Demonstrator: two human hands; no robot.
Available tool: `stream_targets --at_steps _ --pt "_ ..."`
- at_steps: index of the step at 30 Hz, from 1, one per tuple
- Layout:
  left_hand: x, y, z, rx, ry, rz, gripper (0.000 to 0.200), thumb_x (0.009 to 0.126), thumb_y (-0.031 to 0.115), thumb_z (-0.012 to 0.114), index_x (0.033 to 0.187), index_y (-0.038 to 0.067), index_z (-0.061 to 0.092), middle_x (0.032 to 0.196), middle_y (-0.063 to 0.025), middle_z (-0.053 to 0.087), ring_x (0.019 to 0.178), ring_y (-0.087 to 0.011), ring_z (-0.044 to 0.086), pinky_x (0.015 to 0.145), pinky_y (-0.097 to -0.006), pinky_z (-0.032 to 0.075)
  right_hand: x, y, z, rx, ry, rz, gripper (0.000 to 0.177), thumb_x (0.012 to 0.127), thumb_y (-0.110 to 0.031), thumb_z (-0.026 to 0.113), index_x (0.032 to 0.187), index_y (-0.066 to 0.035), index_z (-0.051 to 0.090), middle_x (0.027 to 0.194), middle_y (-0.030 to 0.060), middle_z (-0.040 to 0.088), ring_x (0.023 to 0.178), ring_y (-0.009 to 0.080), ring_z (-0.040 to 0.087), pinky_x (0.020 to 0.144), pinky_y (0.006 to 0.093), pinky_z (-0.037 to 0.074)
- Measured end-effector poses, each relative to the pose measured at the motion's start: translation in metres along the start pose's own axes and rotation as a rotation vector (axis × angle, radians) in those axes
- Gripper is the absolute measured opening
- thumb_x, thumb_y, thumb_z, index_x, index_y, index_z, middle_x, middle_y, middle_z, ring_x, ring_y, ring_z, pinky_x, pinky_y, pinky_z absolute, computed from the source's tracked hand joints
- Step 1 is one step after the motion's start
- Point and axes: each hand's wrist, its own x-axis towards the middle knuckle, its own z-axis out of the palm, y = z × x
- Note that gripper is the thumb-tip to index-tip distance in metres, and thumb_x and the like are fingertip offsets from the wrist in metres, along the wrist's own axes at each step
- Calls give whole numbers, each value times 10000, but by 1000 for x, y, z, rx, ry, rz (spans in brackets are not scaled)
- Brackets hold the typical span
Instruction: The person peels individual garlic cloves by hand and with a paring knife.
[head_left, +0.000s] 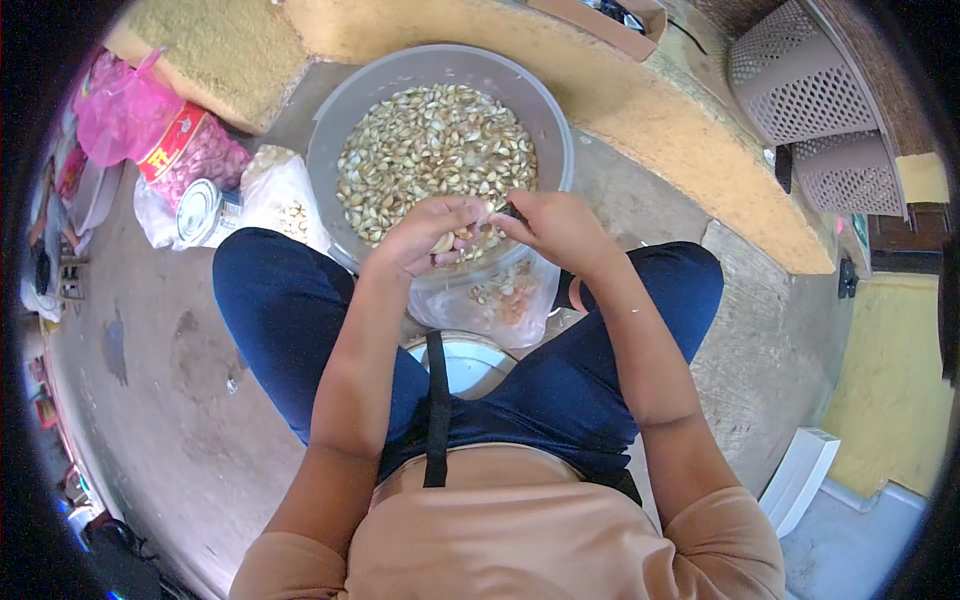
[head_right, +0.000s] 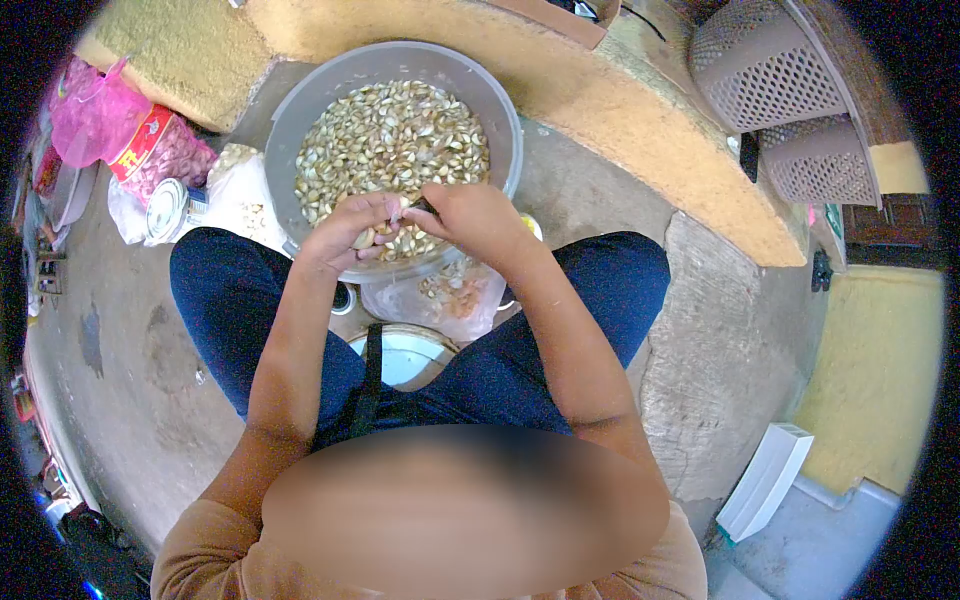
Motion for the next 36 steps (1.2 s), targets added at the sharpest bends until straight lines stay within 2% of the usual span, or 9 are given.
stream_targets --at_steps 3,6,10,12,21,27,30,33,36 --pt "8 -13 2 -235 -18 35 191 806 229 540 800 41 504 672 -16 470 504 -59 398 319 -168 256 2 1 3 -3 122 -18 368 803 -396 468 731 -37 500 646 160 565 599 332 560 534 418 443" --pt "13 -21 5 -394 -20 57 173 821 224 519 814 54 486 673 -17 464 512 -67 408 311 -168 258 3 0 7 -3 103 22 357 809 -390 471 766 -36 484 656 167 551 641 349 546 556 420 413" --pt "14 -23 13 -546 16 33 169 834 244 502 859 78 480 690 -18 472 508 -72 417 305 -166 260 3 -3 6 -35 105 21 365 807 -394 467 760 -33 490 649 166 557 629 340 555 555 420 426" --pt "15 -25 12 -575 -2 15 178 833 259 503 881 90 480 698 -18 479 503 -73 418 305 -167 260 3 -1 8 -62 128 -15 374 805 -397 465 742 -31 505 650 160 570 600 330 564 543 415 445" --pt "18 -33 12 -644 -43 -6 232 825 294 514 930 89 489 705 -8 486 498 -71 418 308 -171 264 4 3 3 -1 -32 21 423 811 -426 431 785 -14 525 673 193 571 661 344 566 599 431 438" --pt "16 -32 22 -685 -56 60 271 823 295 518 922 44 494 704 -10 470 511 -58 424 318 -150 281 3 6 0 194 -67 40 436 802 -438 443 811 -15 545 712 215 565 700 361 553 636 424 428" --pt "15 -29 25 -635 -19 126 277 826 285 516 943 35 499 702 -7 463 508 -56 419 318 -149 282 3 11 4 411 -45 71 417 785 -420 493 852 -14 553 707 204 565 692 352 558 640 417 425" --pt "17 -29 20 -482 85 223 277 835 275 503 991 46 493 710 -3 464 515 -59 408 326 -155 291 0 14 -1 509 -43 167 288 775 -313 577 869 -41 563 665 74 575 479 117 479 438 257 377" --pt "19 -31 16 -362 142 269 268 836 251 504 1013 50 496 724 -1 465 520 -60 407 333 -155 299 2 14 0 1043 -10 421 281 758 -300 610 866 -44 565 653 26 555 414 48 402 372 197 316"
